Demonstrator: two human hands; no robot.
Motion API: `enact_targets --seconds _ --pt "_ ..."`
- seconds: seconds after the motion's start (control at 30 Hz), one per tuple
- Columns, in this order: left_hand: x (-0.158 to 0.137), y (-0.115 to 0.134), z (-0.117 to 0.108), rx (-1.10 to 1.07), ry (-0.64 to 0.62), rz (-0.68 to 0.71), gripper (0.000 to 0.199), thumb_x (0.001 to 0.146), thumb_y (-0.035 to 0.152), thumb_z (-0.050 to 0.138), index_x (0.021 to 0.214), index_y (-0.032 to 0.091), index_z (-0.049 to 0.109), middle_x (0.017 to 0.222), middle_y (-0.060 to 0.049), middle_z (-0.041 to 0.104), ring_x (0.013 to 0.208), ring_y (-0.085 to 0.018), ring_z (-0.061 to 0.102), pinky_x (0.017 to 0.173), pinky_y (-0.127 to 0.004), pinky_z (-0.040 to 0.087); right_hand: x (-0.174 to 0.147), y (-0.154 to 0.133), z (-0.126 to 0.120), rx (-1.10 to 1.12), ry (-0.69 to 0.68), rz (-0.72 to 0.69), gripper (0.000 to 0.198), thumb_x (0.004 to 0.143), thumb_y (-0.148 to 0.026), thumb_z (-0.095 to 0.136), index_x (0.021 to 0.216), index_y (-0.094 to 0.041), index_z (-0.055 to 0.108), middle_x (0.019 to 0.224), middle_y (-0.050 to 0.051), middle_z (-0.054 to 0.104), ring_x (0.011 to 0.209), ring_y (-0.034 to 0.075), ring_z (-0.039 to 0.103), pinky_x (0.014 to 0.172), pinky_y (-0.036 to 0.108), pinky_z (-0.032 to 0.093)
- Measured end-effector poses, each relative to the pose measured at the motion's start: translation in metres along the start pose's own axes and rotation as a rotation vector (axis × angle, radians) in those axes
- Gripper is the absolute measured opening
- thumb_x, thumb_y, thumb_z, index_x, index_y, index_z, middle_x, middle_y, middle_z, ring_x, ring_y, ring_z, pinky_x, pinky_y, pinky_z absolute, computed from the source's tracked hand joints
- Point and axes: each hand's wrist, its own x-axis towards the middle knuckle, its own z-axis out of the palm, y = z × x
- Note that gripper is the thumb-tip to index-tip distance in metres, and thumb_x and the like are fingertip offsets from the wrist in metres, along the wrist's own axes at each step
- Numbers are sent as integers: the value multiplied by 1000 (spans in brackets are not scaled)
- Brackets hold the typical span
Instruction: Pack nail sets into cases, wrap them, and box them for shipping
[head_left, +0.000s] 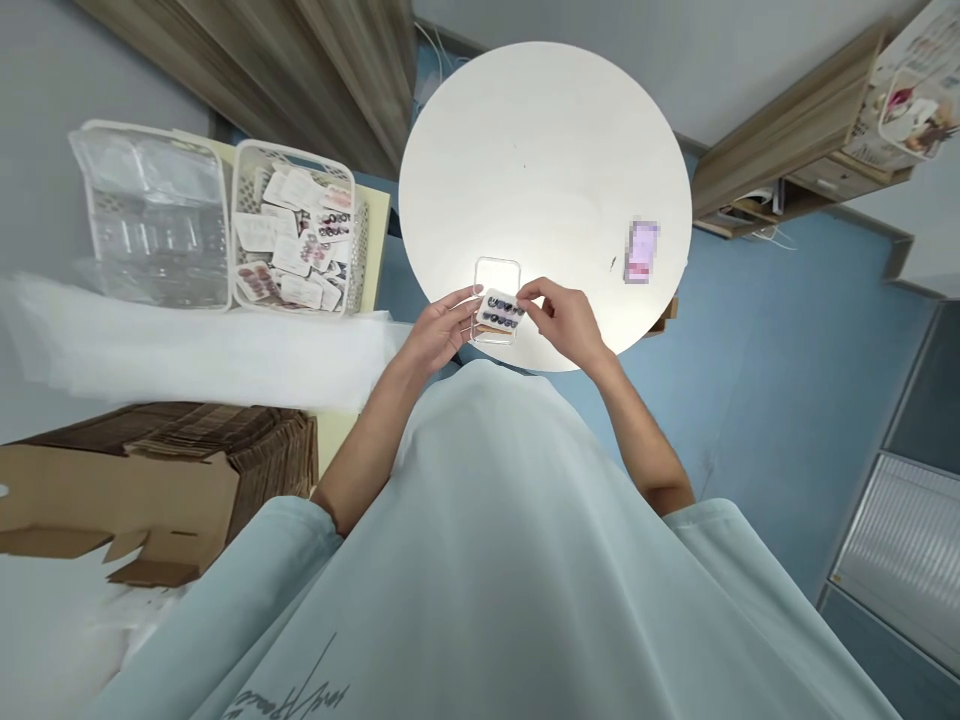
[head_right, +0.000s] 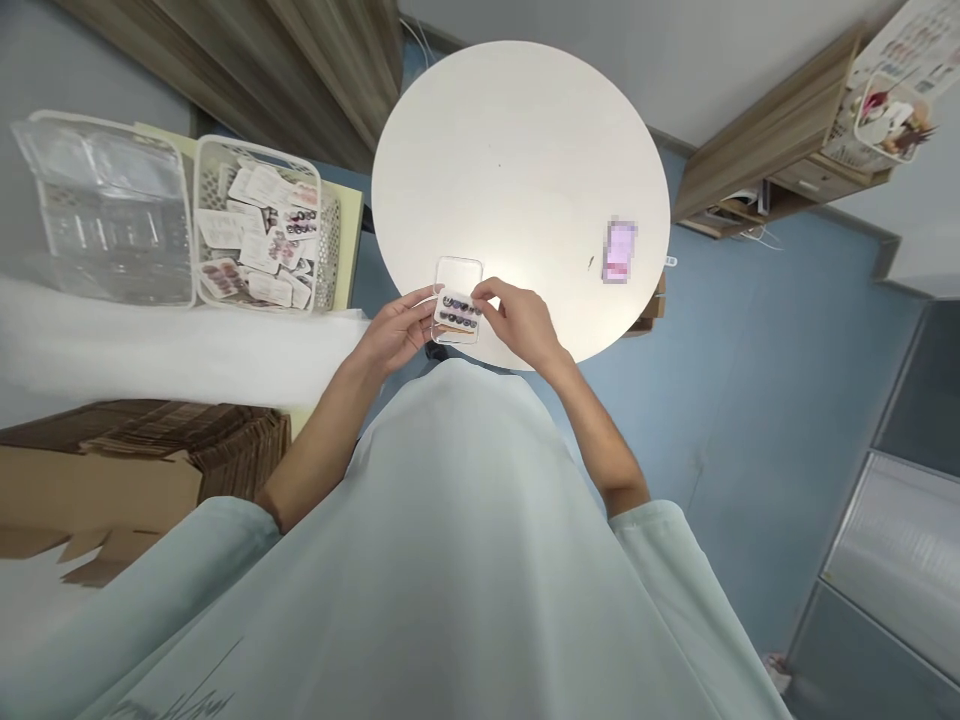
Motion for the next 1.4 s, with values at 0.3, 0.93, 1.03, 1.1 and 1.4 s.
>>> enact_targets --seconds 0.3,0.93,1.03,1.1,1.4 --pt "3 -14 35 59 -65 25 39 96 29 89 133 16 81 148 -18 79 136 -29 77 117 -42 62 -18 18 -10 -152 -118 7 25 117 -43 55 116 -28 76 111 5 86 91 26 75 80 34 48" --pt "-3 -28 54 64 -63 8 45 95 29 91 137 16 79 151 -20 78 145 -32 73 124 -47 59 -30 42 -6 -274 -58 -38 29 119 -37 53 123 -26 80 128 10 68 87 22 68 72 35 48" --pt "-4 -26 53 40 -63 13 45 94 28 91 136 16 79 151 -20 77 144 -32 73 124 -46 59 -26 43 -11 -204 -7 -35 31 118 -45 57 121 -27 82 123 9 70 92 24 70 76 35 51" --pt "-7 -23 51 29 -66 12 44 95 28 91 135 16 80 151 -19 77 145 -32 73 124 -45 60 -19 47 -15 -127 77 -15 36 118 -52 57 120 -27 82 121 10 72 94 24 70 81 37 54" --pt "-17 -10 38 32 -93 -13 43 96 28 90 136 17 80 152 -19 77 144 -33 74 120 -46 62 26 69 -7 257 193 174 73 100 -92 60 105 -23 82 107 10 81 78 21 69 74 37 60"
